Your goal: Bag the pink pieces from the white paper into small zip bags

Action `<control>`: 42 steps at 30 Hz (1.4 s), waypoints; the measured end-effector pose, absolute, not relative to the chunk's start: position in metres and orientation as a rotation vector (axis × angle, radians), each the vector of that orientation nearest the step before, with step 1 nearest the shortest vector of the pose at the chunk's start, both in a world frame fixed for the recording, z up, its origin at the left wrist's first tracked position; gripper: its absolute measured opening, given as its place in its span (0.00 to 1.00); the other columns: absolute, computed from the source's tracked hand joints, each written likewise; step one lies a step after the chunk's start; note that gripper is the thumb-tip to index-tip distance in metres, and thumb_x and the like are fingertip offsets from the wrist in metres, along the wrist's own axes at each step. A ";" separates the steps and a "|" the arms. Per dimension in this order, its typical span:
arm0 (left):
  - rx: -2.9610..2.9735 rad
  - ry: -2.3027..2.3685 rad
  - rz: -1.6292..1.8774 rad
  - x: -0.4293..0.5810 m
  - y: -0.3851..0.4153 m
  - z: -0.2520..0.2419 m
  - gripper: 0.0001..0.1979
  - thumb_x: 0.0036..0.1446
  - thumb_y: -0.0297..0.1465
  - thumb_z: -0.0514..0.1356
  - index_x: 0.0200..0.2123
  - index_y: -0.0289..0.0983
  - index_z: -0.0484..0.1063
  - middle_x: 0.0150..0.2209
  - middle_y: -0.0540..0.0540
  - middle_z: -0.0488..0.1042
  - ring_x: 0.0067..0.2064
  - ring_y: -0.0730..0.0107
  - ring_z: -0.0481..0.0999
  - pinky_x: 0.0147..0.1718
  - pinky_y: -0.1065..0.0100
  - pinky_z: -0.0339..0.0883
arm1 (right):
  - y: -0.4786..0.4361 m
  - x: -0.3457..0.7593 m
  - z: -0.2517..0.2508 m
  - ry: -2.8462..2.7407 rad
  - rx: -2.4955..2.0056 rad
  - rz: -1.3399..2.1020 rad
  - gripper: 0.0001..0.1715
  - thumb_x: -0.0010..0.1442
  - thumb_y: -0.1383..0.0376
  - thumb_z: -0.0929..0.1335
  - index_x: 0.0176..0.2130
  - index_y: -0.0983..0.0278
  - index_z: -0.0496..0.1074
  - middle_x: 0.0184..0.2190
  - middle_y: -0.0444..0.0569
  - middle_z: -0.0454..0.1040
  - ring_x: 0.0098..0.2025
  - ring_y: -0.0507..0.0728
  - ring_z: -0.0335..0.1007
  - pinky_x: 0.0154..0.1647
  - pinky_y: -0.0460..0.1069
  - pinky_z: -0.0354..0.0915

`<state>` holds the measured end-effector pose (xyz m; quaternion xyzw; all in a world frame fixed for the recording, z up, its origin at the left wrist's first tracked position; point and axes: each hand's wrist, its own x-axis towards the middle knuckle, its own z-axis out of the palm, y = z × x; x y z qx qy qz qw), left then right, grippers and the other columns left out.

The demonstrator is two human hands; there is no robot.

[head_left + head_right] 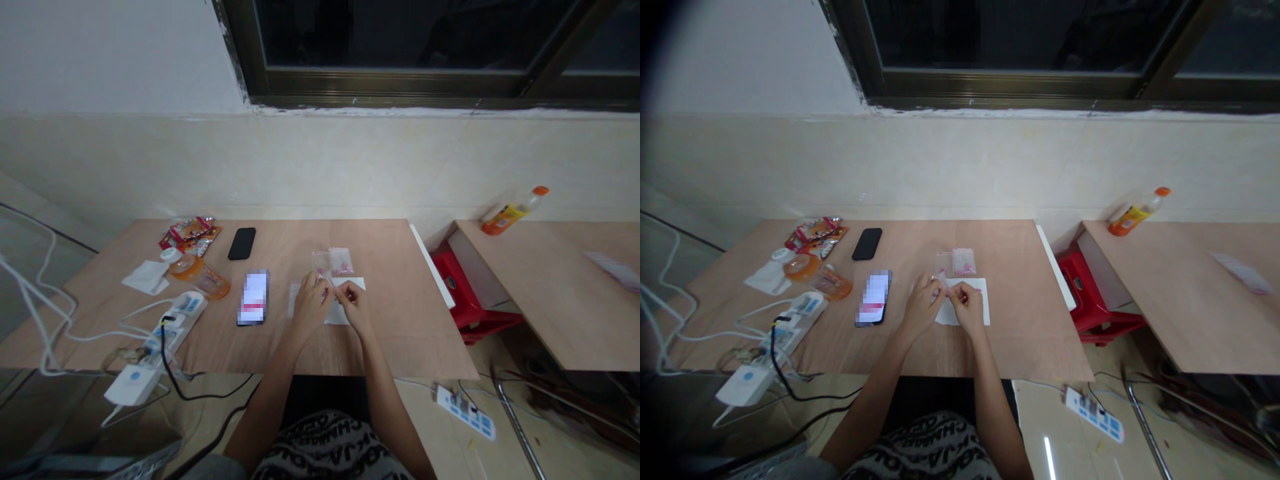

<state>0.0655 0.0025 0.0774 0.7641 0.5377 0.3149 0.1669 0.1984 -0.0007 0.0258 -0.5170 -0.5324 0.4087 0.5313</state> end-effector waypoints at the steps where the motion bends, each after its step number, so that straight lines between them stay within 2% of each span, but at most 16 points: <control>1: 2.174 1.549 0.904 0.066 0.003 0.078 0.09 0.61 0.27 0.53 0.28 0.38 0.69 0.36 0.46 0.66 0.42 0.62 0.68 0.45 0.61 0.64 | 0.000 0.197 0.025 -1.260 -1.254 0.949 0.20 0.57 0.51 0.69 0.25 0.62 0.70 0.19 0.42 0.67 0.22 0.51 0.59 0.24 0.46 0.55; 8: 2.110 1.585 0.988 0.073 -0.004 0.072 0.08 0.56 0.25 0.57 0.25 0.38 0.69 0.37 0.46 0.67 0.43 0.62 0.69 0.44 0.63 0.65 | 0.005 0.197 0.021 -1.017 -1.329 0.789 0.17 0.58 0.51 0.68 0.29 0.61 0.69 0.22 0.42 0.68 0.23 0.51 0.60 0.24 0.45 0.58; 14: 1.965 1.514 1.063 0.070 0.000 0.070 0.08 0.56 0.26 0.57 0.25 0.38 0.70 0.35 0.47 0.68 0.41 0.65 0.71 0.44 0.64 0.67 | 0.005 0.203 0.024 -1.043 -1.233 0.899 0.13 0.55 0.55 0.71 0.36 0.60 0.70 0.27 0.42 0.70 0.23 0.49 0.61 0.25 0.45 0.61; 18: 1.824 1.357 1.081 0.056 0.007 0.068 0.02 0.54 0.28 0.60 0.31 0.37 0.74 0.35 0.47 0.70 0.38 0.68 0.74 0.40 0.66 0.69 | 0.006 0.207 0.020 -1.040 -1.177 1.021 0.11 0.54 0.56 0.70 0.32 0.61 0.72 0.26 0.42 0.70 0.23 0.49 0.63 0.23 0.45 0.60; 22: 1.657 1.301 1.133 0.042 0.012 0.062 0.09 0.52 0.26 0.60 0.38 0.37 0.76 0.39 0.45 0.76 0.42 0.65 0.76 0.41 0.66 0.71 | 0.007 0.209 0.015 -0.984 -1.127 1.184 0.12 0.53 0.56 0.69 0.31 0.62 0.75 0.21 0.41 0.68 0.21 0.49 0.62 0.20 0.44 0.58; 26: 1.474 1.243 1.091 0.034 0.014 0.061 0.14 0.51 0.29 0.62 0.42 0.36 0.76 0.42 0.44 0.79 0.39 0.65 0.78 0.38 0.65 0.73 | 0.005 0.206 0.018 -0.915 -1.098 1.296 0.16 0.53 0.52 0.68 0.31 0.63 0.76 0.21 0.42 0.68 0.20 0.49 0.62 0.18 0.44 0.59; 32: 1.410 1.173 1.047 0.034 0.013 0.067 0.16 0.49 0.33 0.64 0.43 0.36 0.76 0.44 0.42 0.80 0.42 0.63 0.79 0.40 0.62 0.74 | 0.004 0.197 0.023 -1.019 -1.125 1.294 0.22 0.50 0.47 0.72 0.26 0.62 0.68 0.13 0.35 0.58 0.13 0.46 0.51 0.12 0.42 0.49; 39: 1.353 1.214 1.092 0.031 0.015 0.063 0.15 0.49 0.33 0.64 0.41 0.36 0.76 0.45 0.43 0.79 0.44 0.63 0.78 0.40 0.64 0.74 | 0.003 0.197 0.016 -0.861 -1.053 1.425 0.25 0.51 0.44 0.71 0.26 0.61 0.63 0.16 0.34 0.54 0.14 0.45 0.46 0.12 0.42 0.43; 42: 1.313 1.227 1.121 0.030 0.015 0.066 0.18 0.50 0.35 0.64 0.45 0.37 0.74 0.46 0.42 0.78 0.42 0.64 0.78 0.36 0.67 0.74 | 0.003 0.194 0.016 -0.757 -1.029 1.483 0.25 0.50 0.44 0.72 0.27 0.61 0.64 0.16 0.33 0.51 0.14 0.44 0.42 0.13 0.42 0.40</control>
